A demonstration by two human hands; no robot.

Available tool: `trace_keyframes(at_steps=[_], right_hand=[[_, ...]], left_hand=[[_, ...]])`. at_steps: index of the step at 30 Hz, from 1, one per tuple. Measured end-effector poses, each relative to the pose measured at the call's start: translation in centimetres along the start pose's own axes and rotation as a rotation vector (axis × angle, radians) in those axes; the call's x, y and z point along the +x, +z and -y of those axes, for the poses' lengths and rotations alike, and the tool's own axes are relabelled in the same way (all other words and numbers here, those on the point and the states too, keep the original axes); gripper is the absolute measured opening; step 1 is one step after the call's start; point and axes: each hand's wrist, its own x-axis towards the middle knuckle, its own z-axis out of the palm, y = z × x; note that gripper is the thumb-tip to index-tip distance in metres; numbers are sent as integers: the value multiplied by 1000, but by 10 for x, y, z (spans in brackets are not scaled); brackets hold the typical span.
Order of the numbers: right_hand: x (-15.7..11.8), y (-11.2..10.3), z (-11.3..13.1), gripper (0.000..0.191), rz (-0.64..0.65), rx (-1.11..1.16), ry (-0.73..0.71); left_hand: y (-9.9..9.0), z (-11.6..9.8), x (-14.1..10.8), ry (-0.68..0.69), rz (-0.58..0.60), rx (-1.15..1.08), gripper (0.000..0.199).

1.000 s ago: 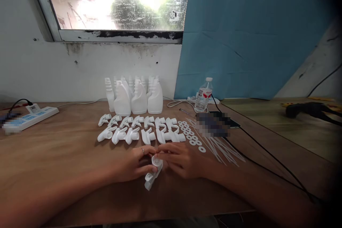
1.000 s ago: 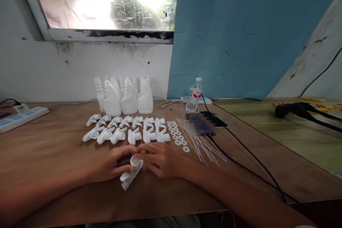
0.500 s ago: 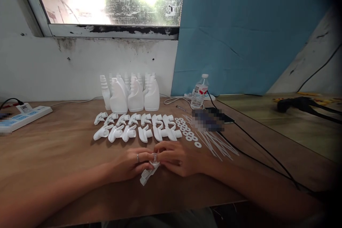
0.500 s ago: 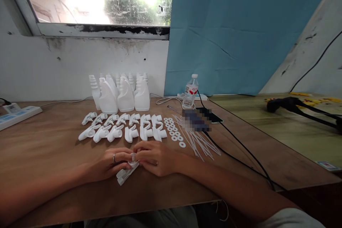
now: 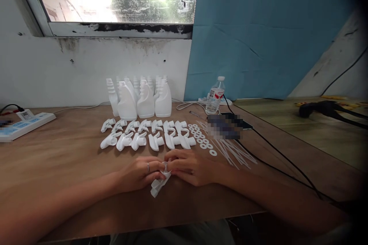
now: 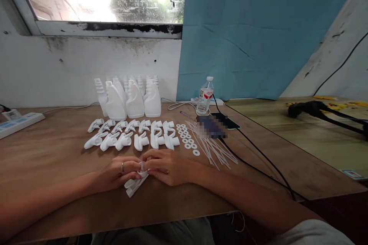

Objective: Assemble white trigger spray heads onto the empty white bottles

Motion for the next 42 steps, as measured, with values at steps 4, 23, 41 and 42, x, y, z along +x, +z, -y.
trace_keyframes(at_steps=[4, 23, 41, 42], right_hand=[[-1, 2, -2, 17, -5, -147, -33], [8, -15, 7, 22, -33, 363, 244], [-65, -141, -74, 35, 511, -313, 1582], [-64, -140, -74, 35, 526, -305, 1592]], left_hand=[[-1, 0, 0, 33, -7, 36, 19], [3, -3, 0, 99, -12, 117, 16], [5, -4, 0, -64, -43, -23, 39], [6, -3, 0, -47, -45, -22, 37]])
